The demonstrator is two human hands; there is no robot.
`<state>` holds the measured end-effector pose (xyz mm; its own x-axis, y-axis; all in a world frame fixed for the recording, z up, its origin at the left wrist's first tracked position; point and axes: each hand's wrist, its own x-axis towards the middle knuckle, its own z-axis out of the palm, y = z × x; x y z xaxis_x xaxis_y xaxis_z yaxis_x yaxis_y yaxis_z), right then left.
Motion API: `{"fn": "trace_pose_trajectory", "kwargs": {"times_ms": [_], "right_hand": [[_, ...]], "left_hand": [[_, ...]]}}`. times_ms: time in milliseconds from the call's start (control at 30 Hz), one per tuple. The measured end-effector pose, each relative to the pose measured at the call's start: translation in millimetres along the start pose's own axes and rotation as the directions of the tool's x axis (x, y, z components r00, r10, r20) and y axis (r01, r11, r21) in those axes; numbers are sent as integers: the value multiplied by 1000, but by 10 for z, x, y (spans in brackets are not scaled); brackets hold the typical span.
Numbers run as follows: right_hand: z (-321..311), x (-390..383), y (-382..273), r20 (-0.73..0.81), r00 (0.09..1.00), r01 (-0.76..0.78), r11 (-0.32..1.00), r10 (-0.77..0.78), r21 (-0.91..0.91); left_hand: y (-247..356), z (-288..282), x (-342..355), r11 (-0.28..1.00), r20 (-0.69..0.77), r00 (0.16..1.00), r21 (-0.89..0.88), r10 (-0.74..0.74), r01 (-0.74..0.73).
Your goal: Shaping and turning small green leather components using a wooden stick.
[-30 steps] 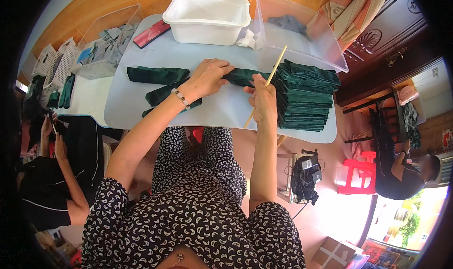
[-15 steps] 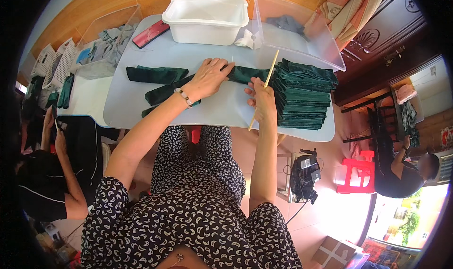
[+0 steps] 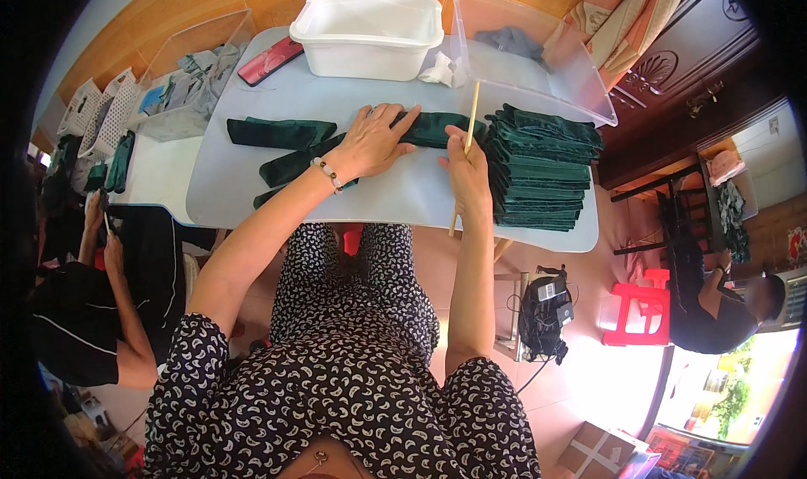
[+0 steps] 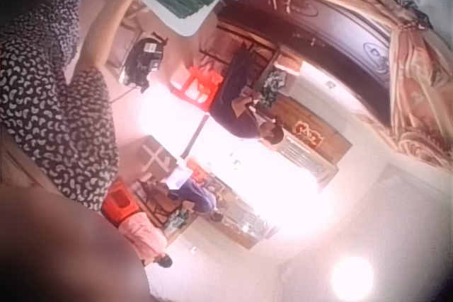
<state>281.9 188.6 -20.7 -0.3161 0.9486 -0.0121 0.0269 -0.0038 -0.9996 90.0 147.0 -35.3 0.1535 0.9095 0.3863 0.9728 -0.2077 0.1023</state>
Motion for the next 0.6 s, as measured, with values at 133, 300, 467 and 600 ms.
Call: {"fn": "trace_pose_trajectory", "kwargs": {"times_ms": [133,300,467,600], "right_hand": [[24,-1,-17,-32,999,2,983,-8,-181],[45,-50,-90,-43,999,-5,973,-5,-232],[-53,-236,-182,46,997,-60,985,68,-160],[-72,-516,-351,276,950,-62,955,146,-291]], "left_hand": [[41,-7,32,998,97,994,-10,-57,58],[-13,-29,2,999,31,999,-42,-31,32],[-14,-186,-110,1000,-250,968,1,13,-13],[99,-647,-523,956,-300,951,-294,-71,-22]]}}
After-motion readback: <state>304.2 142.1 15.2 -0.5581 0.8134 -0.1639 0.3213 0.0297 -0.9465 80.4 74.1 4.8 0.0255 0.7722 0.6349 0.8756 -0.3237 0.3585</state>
